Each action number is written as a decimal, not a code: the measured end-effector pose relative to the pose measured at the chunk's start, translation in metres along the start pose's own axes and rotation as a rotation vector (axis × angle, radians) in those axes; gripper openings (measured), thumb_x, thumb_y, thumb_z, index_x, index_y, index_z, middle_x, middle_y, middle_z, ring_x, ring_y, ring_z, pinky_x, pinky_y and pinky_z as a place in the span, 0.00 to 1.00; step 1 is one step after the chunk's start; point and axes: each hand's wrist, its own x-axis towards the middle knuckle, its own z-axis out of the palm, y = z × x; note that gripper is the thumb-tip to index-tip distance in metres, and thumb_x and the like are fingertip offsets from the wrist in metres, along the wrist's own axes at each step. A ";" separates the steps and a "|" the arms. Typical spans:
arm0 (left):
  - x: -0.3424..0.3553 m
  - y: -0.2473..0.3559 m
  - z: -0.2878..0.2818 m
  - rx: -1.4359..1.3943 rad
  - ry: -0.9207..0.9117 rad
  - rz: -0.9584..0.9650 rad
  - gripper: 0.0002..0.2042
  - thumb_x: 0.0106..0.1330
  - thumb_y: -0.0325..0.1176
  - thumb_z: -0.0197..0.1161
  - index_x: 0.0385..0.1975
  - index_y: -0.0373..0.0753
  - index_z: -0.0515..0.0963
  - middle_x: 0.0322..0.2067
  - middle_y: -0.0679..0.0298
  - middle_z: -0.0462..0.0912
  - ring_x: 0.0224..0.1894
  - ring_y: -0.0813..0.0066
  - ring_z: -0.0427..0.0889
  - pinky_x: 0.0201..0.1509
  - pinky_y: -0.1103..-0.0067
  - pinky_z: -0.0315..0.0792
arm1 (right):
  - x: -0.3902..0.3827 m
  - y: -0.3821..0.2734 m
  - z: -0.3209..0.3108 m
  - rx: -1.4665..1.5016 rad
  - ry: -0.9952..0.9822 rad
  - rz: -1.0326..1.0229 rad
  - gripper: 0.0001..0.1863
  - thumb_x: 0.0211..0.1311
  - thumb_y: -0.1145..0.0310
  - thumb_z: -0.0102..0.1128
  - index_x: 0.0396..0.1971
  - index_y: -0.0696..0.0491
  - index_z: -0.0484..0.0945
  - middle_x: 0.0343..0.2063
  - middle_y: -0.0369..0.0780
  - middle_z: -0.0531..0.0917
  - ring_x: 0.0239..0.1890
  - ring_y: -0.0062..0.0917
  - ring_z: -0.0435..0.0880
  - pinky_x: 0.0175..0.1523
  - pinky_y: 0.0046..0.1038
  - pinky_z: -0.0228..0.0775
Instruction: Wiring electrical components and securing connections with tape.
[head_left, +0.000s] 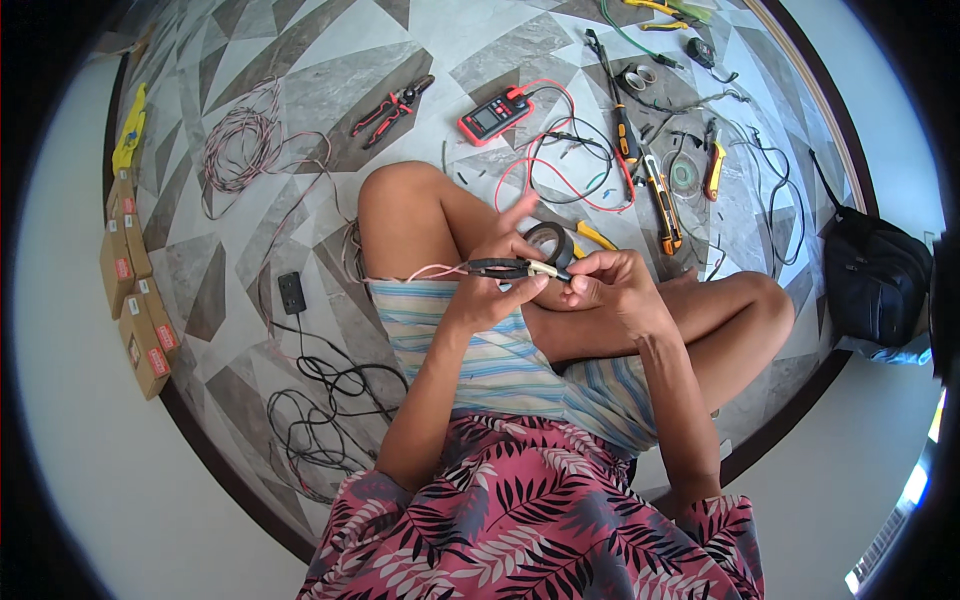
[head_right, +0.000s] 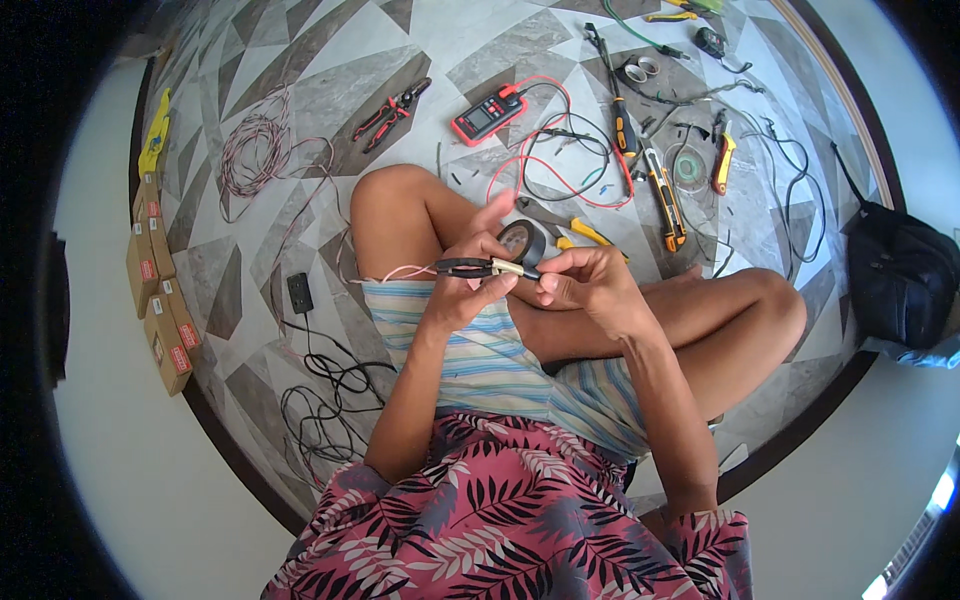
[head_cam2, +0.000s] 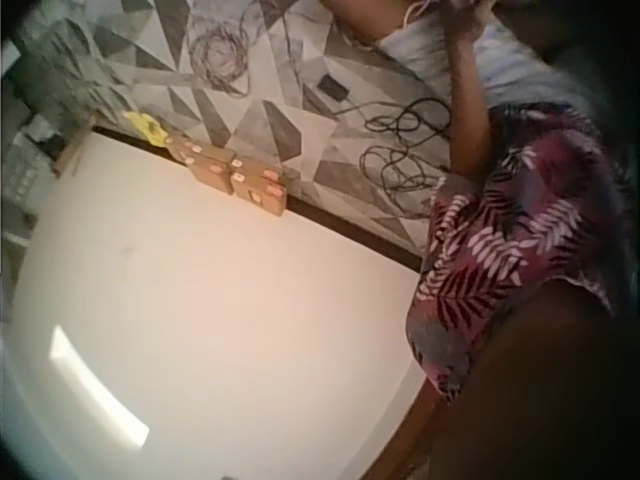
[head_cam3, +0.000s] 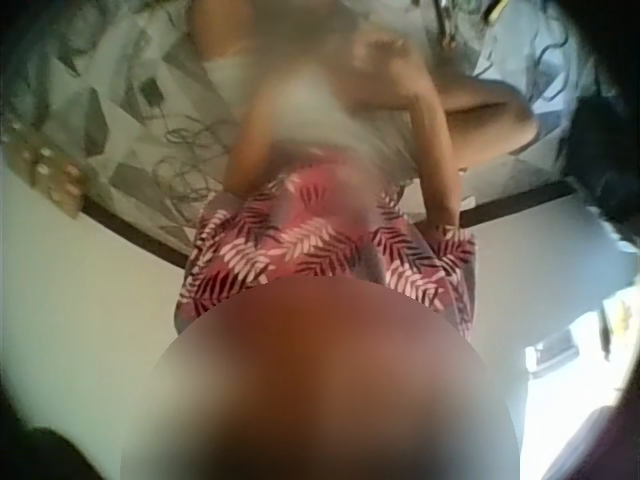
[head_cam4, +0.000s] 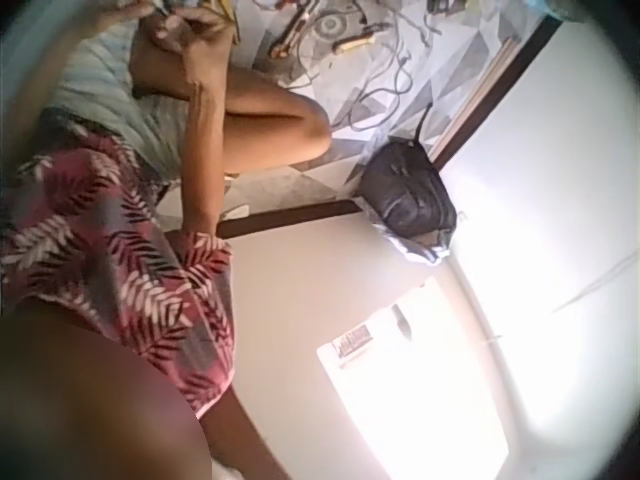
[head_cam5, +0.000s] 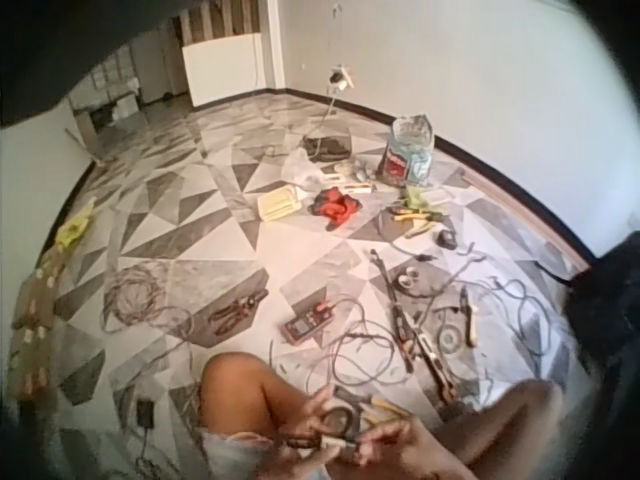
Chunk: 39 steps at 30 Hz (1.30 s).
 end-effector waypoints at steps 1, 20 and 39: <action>0.001 0.000 0.002 0.003 0.009 0.000 0.17 0.61 0.29 0.69 0.48 0.35 0.74 0.63 0.53 0.69 0.63 0.69 0.71 0.60 0.74 0.67 | 0.000 -0.002 0.003 0.030 -0.013 0.004 0.06 0.63 0.76 0.66 0.37 0.62 0.82 0.30 0.42 0.87 0.31 0.20 0.85 0.40 0.22 0.79; 0.008 -0.006 0.016 -0.211 0.220 0.078 0.10 0.56 0.23 0.73 0.38 0.37 0.84 0.51 0.57 0.75 0.58 0.66 0.73 0.59 0.71 0.72 | 0.009 -0.007 -0.001 0.151 -0.039 0.085 0.08 0.65 0.71 0.64 0.38 0.60 0.79 0.29 0.40 0.83 0.26 0.18 0.77 0.38 0.25 0.76; 0.025 0.024 0.012 0.143 0.015 -0.008 0.24 0.56 0.38 0.76 0.52 0.39 0.81 0.53 0.52 0.78 0.53 0.61 0.77 0.56 0.68 0.71 | 0.000 -0.026 -0.003 0.161 -0.024 0.043 0.10 0.59 0.69 0.72 0.28 0.58 0.79 0.24 0.39 0.84 0.26 0.19 0.81 0.32 0.18 0.69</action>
